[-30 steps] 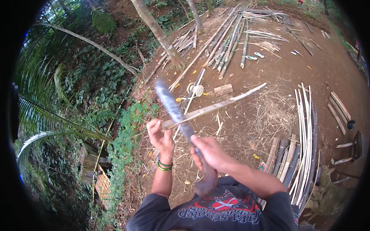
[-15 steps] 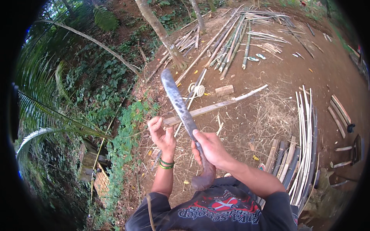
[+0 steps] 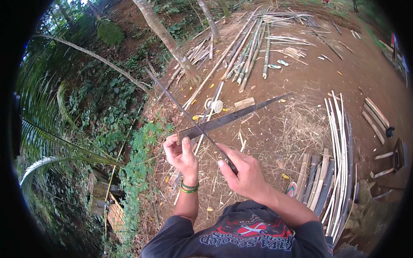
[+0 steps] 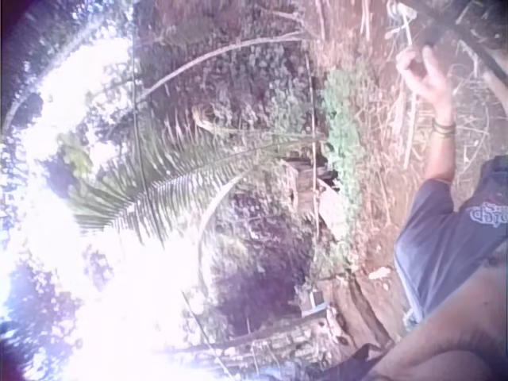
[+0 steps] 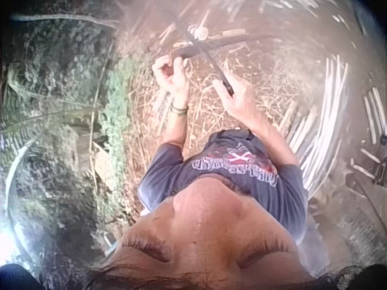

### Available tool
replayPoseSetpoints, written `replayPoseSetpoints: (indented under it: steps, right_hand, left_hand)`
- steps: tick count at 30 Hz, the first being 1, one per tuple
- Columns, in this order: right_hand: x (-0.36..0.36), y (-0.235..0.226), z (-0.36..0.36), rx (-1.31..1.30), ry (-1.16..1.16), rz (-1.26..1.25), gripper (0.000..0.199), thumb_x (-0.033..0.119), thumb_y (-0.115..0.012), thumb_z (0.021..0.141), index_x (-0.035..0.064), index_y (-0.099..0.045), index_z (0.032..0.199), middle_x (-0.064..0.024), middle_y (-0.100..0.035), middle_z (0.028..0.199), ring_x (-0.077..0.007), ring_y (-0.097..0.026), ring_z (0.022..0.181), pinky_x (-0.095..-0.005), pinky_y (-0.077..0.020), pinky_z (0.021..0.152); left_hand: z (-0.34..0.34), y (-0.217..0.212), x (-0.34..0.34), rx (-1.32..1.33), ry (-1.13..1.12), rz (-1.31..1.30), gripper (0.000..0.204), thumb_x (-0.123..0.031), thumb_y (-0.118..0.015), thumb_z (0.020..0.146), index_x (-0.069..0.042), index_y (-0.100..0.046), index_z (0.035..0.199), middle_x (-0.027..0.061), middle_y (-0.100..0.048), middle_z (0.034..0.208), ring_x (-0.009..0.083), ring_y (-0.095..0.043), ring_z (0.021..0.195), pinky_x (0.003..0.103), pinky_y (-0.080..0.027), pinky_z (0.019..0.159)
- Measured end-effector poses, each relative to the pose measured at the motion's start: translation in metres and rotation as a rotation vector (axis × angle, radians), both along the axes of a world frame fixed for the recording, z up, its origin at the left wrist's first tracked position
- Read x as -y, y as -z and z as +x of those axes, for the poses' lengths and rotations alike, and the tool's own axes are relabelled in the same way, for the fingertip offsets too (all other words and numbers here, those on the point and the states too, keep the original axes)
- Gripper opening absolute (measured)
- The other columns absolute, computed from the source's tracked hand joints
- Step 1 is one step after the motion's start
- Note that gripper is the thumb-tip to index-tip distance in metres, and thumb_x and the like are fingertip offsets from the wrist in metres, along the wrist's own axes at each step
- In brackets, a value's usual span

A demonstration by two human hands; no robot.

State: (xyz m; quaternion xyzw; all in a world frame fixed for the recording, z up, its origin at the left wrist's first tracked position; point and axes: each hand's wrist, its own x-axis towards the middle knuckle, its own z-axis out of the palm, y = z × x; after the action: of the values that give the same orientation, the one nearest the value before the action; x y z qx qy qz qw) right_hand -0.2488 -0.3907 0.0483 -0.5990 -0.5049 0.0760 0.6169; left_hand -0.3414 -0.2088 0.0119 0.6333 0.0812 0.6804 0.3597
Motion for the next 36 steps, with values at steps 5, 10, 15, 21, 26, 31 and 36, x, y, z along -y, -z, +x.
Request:
replayPoseSetpoints:
  steps: [5,10,15,21,26,31,36]
  right_hand:
    - [0.002,-0.003,0.001,0.125,0.035,0.031,0.039,0.013,-0.063,0.091,-0.0022,-0.058,0.126,-0.0161,-0.068,0.087,-0.0327,-0.067,0.071,-0.0404,-0.0531,0.060]
    - [0.005,-0.012,0.000,0.238,0.054,-0.004,0.036,0.010,-0.066,0.087,-0.0021,-0.060,0.120,-0.0166,-0.067,0.084,-0.0314,-0.068,0.069,-0.0390,-0.0524,0.058]
    - [0.002,-0.013,0.005,0.334,0.092,0.010,0.039,0.018,-0.068,0.089,0.0013,-0.059,0.123,-0.0111,-0.062,0.076,-0.0284,-0.066,0.065,-0.0388,-0.0521,0.053]
    - [-0.006,-0.012,0.009,0.344,0.082,-0.053,0.038,0.021,-0.068,0.089,0.0022,-0.060,0.120,-0.0115,-0.063,0.075,-0.0292,-0.065,0.059,-0.0400,-0.0514,0.048]
    - [-0.005,-0.017,0.011,0.404,0.092,-0.097,0.037,0.024,-0.068,0.089,0.0039,-0.061,0.120,-0.0102,-0.061,0.072,-0.0274,-0.064,0.055,-0.0395,-0.0509,0.045]
    - [0.002,-0.032,0.021,0.492,0.059,-0.201,0.036,0.025,-0.069,0.088,0.0053,-0.062,0.118,-0.0093,-0.060,0.071,-0.0271,-0.064,0.056,-0.0390,-0.0515,0.047]
    - [0.008,-0.045,0.025,0.496,0.074,-0.221,0.035,0.021,-0.072,0.085,0.0062,-0.063,0.116,-0.0103,-0.061,0.071,-0.0297,-0.064,0.057,-0.0404,-0.0504,0.048]
  left_hand:
    - [0.015,-0.009,0.014,-0.022,-0.043,0.132,0.023,0.002,-0.069,0.088,0.004,-0.057,0.108,0.0139,-0.060,0.106,0.0114,-0.059,0.084,0.024,-0.053,0.068]
    - [0.015,-0.008,0.022,-0.097,-0.017,0.101,0.027,0.009,-0.065,0.086,-0.002,-0.053,0.109,0.0082,-0.058,0.107,0.0108,-0.058,0.087,0.023,-0.048,0.076]
    - [0.020,-0.009,0.021,-0.076,-0.015,0.105,0.020,0.002,-0.066,0.090,0.003,-0.053,0.105,0.0149,-0.060,0.102,0.0155,-0.062,0.081,0.024,-0.054,0.065]
    - [0.017,-0.003,0.011,-0.080,-0.007,0.171,0.022,-0.001,-0.066,0.092,0.002,-0.052,0.108,0.0179,-0.061,0.103,0.0213,-0.065,0.088,0.026,-0.055,0.069]
    - [0.018,-0.007,0.012,-0.039,0.049,0.105,0.019,-0.001,-0.065,0.092,0.003,-0.052,0.106,0.0185,-0.062,0.099,0.0252,-0.066,0.090,0.032,-0.059,0.074]
    - [0.019,-0.015,0.003,-0.035,0.106,0.173,0.013,0.001,-0.063,0.092,0.003,-0.055,0.102,0.0201,-0.063,0.096,0.0279,-0.066,0.089,0.041,-0.062,0.078]
    - [0.017,-0.016,0.000,-0.129,0.115,0.178,0.022,-0.006,-0.067,0.091,0.000,-0.051,0.106,0.0173,-0.059,0.099,0.0287,-0.064,0.094,0.049,-0.061,0.083]
